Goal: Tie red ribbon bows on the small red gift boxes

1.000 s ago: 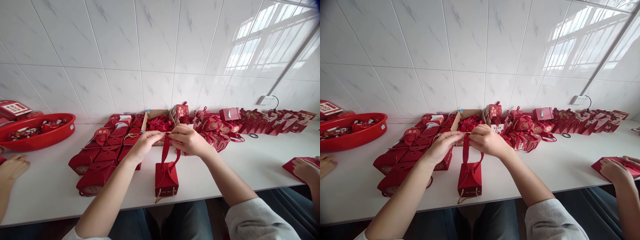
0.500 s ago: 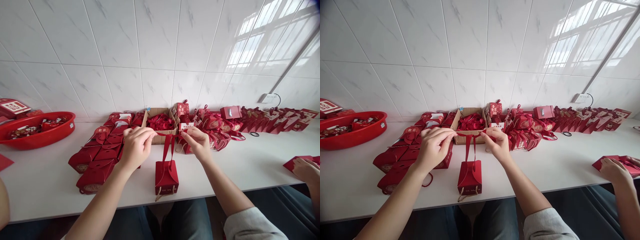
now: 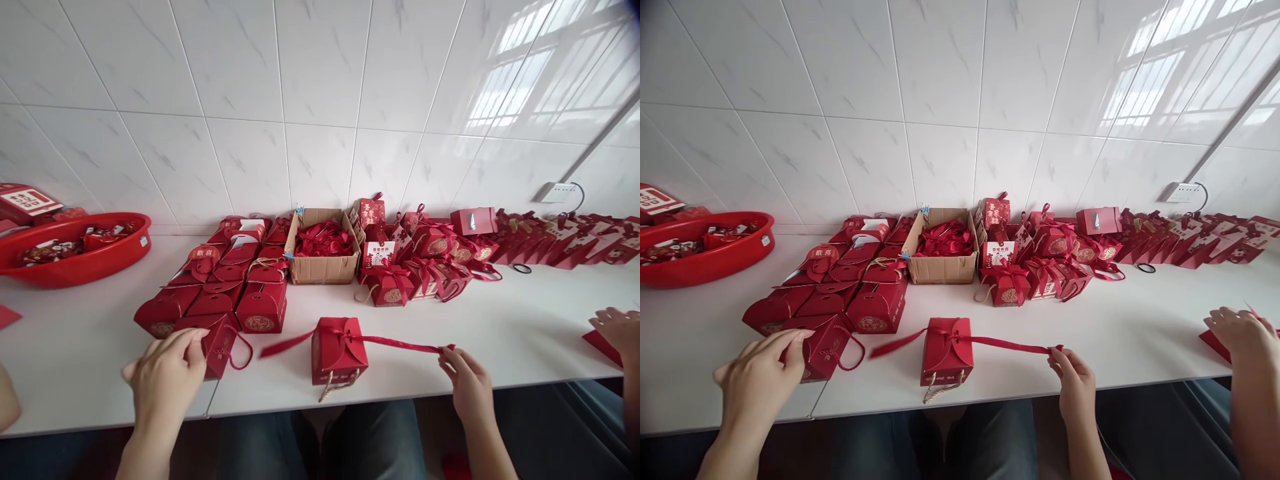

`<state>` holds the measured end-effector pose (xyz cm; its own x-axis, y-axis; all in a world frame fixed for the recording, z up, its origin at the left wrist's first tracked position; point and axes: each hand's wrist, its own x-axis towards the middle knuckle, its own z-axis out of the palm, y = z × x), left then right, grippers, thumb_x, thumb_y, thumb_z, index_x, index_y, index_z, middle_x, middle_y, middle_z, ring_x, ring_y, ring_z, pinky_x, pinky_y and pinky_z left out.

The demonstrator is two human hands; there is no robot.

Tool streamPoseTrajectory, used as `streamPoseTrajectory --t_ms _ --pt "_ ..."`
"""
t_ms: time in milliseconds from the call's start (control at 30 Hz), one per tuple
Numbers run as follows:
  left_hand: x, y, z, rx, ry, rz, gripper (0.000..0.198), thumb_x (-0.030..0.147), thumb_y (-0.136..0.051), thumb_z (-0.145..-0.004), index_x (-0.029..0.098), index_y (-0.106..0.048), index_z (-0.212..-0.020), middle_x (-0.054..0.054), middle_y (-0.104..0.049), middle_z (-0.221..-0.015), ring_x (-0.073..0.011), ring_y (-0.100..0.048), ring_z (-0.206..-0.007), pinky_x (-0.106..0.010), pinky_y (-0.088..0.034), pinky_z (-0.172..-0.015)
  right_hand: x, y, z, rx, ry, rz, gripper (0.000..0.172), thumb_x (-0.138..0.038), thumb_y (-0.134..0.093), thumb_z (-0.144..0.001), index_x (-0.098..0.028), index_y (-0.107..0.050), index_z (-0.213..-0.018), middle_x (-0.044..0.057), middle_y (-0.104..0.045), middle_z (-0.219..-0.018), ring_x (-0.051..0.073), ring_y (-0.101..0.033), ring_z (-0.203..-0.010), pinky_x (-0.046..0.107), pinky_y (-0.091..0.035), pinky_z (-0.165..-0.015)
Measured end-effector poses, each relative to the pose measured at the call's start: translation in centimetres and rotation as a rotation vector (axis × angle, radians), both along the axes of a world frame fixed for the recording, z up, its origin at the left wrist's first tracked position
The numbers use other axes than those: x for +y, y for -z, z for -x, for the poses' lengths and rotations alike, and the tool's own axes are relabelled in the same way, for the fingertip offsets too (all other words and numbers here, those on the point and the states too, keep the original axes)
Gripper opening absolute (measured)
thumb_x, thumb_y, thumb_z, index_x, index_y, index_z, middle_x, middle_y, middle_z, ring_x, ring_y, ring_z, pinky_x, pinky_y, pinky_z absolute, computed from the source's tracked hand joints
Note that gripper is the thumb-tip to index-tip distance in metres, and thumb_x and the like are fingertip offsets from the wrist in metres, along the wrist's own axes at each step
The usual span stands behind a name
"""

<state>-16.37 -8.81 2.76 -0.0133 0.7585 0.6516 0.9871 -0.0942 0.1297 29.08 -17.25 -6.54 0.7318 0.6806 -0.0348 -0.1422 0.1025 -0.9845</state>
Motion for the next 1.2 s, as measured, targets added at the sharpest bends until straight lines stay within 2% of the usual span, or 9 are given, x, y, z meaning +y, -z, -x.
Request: streamPoseTrajectory --t_ms 100,167,267,367,467,567,767,1033,1200 --pt "-1.2 0.4 -0.8 -0.065 0.004 -0.105 0.021 0.024 -0.048 -0.086 0.020 -0.069 -0.087 -0.011 -0.070 -0.096 -0.0322 -0.061 -0.087 -0.042 -0.034 -0.074 -0.1 0.3 -0.5 -0.046 -0.042 0.085 0.032 -0.046 -0.079 -0.059 -0.018 -0.070 -0.072 0.004 -0.065 -0.075 0.020 -0.060 -0.071 0.034 -0.053 -0.069" --pt "-1.6 0.2 -2.8 -0.171 0.157 -0.164 0.019 0.028 -0.051 -0.086 0.021 -0.069 -0.089 -0.009 -0.067 -0.101 -0.0299 -0.059 -0.094 -0.043 -0.038 -0.083 0.5 -0.5 -0.1 -0.150 -0.058 0.140 0.043 -0.051 -0.074 -0.065 -0.019 -0.070 -0.093 0.008 -0.068 -0.096 0.024 -0.062 -0.088 0.036 -0.051 -0.078" --pt "-1.4 0.7 -6.9 -0.417 0.522 0.054 0.016 0.029 -0.053 -0.087 0.022 -0.063 -0.098 -0.007 -0.063 -0.105 -0.0234 -0.059 -0.102 -0.036 -0.045 -0.090 1.6 -1.8 1.1 -0.332 0.010 0.129 0.055 -0.054 -0.068 -0.071 -0.021 -0.061 -0.114 0.012 -0.060 -0.122 0.028 -0.057 -0.108 0.041 -0.048 -0.089" --pt "-0.3 2.4 -10.6 -0.617 0.641 0.359 0.022 0.035 -0.053 -0.087 0.023 -0.058 -0.105 -0.006 -0.062 -0.111 -0.0219 -0.058 -0.108 -0.035 -0.046 -0.093 2.5 -2.7 3.0 -0.401 -0.148 0.067 0.048 -0.054 -0.065 -0.075 -0.019 -0.062 -0.108 0.014 -0.063 -0.114 0.027 -0.061 -0.102 0.041 -0.049 -0.087" --pt "0.8 3.9 -13.1 -0.738 0.652 0.552 0.029 0.042 -0.058 -0.082 0.022 -0.055 -0.103 -0.007 -0.063 -0.108 -0.0230 -0.059 -0.106 -0.039 -0.044 -0.096 3.2 -3.0 5.5 -0.399 -0.448 0.067 0.041 -0.053 -0.061 -0.079 -0.019 -0.062 -0.102 0.012 -0.066 -0.102 0.025 -0.063 -0.094 0.038 -0.051 -0.080" --pt "1.1 4.4 -14.4 -0.817 0.655 0.651 0.033 0.044 -0.062 -0.079 0.021 -0.053 -0.102 -0.006 -0.062 -0.103 -0.0220 -0.059 -0.101 -0.039 -0.044 -0.095 3.9 -3.2 7.8 -0.424 -0.612 0.076 0.036 -0.052 -0.056 -0.084 -0.019 -0.060 -0.098 0.010 -0.066 -0.098 0.022 -0.062 -0.092 0.034 -0.049 -0.079" --pt "1.0 4.4 -15.2 -0.971 0.687 0.776 0.032 0.043 -0.063 -0.079 0.022 -0.049 -0.098 -0.003 -0.061 -0.096 -0.0196 -0.060 -0.092 -0.035 -0.046 -0.088 5.1 -3.3 10.4 -0.370 -0.628 0.064 0.033 -0.049 -0.060 -0.082 -0.020 -0.046 -0.075 -0.003 -0.046 -0.067 0.010 -0.043 -0.059 0.023 -0.036 -0.055" --pt "0.8 4.9 -15.3 -1.130 0.659 0.874 0.032 0.043 -0.065 -0.077 0.021 -0.048 -0.093 0.000 -0.059 -0.085 -0.0165 -0.057 -0.080 -0.028 -0.047 -0.073 5.5 -2.9 11.4 -0.264 -0.662 0.084 0.035 -0.039 -0.066 -0.077 -0.023 -0.035 -0.075 -0.006 -0.043 -0.063 0.010 -0.039 -0.056 0.021 -0.032 -0.048" --pt "0.8 4.4 -15.5 -1.160 0.667 0.965 0.030 0.044 -0.065 -0.076 0.019 -0.048 -0.074 0.003 -0.052 -0.069 -0.0133 -0.050 -0.067 -0.024 -0.042 -0.063 5.5 -2.7 11.5 -0.190 -0.669 0.083 0.038 -0.040 -0.068 -0.076 -0.023 -0.034 -0.075 -0.007 -0.042 -0.061 0.009 -0.037 -0.054 0.021 -0.030 -0.047"
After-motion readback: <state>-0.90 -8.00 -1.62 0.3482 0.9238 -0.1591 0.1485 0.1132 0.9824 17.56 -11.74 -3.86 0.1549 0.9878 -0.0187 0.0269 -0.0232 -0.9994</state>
